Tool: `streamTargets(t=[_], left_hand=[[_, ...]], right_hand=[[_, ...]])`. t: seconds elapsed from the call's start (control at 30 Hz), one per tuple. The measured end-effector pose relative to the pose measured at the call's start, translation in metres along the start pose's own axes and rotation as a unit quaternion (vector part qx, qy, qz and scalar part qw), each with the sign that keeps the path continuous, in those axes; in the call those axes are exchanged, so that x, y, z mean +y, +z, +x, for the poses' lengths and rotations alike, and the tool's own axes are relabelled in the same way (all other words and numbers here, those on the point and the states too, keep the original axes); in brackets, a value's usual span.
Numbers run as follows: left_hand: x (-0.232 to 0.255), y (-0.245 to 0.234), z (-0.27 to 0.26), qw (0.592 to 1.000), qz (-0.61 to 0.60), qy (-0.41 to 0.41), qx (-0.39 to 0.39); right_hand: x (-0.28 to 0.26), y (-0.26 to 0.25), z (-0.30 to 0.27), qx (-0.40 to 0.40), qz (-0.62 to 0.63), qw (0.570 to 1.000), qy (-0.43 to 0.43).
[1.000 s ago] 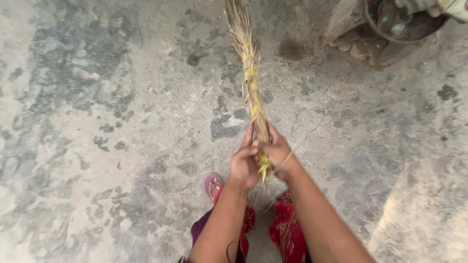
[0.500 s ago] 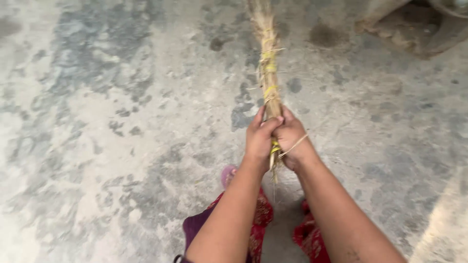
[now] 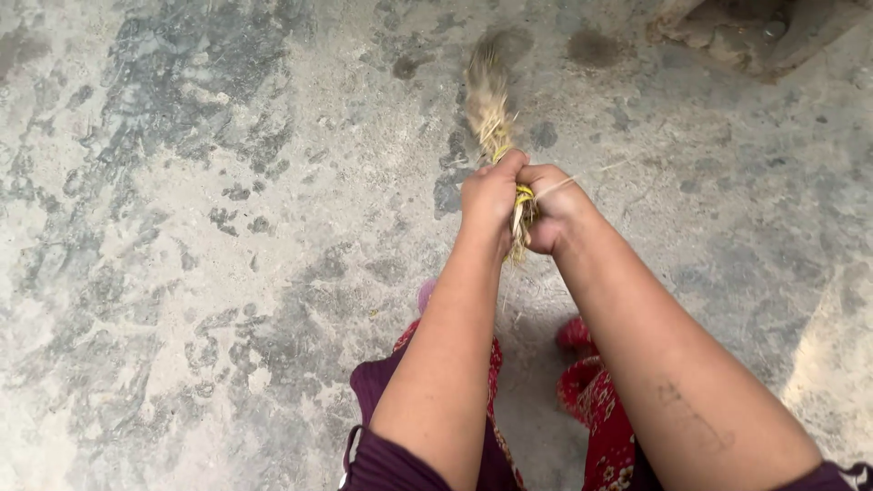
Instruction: The recorder uses a hand-held broom to sweep dust and debris from an outdoor ground surface and then from an indoor floor.
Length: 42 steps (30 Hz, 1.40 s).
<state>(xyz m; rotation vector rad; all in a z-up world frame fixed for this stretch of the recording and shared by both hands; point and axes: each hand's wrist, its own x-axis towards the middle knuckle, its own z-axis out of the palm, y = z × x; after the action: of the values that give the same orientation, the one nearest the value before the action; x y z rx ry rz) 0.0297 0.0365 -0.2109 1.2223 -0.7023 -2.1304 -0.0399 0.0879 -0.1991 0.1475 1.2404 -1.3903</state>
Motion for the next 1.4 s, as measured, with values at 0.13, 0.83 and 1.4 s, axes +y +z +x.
streamTargets(t=[0.13,0.83,1.4], left_hand=[[-0.007,0.017,-0.017,0.999,0.007,-0.020,0.029],[-0.057,0.040,-0.045,0.988,0.093,-0.063,-0.109],[-0.063,-0.057,0.001,0.973,0.197,-0.046,-0.108]], right_hand=[[0.001,-0.025,0.000,-0.090,0.083,0.991,0.053],[-0.001,-0.085,-0.063,-0.045,0.075,0.996,-0.035],[0.083,-0.026,-0.009,0.146,0.062,0.987,-0.039]])
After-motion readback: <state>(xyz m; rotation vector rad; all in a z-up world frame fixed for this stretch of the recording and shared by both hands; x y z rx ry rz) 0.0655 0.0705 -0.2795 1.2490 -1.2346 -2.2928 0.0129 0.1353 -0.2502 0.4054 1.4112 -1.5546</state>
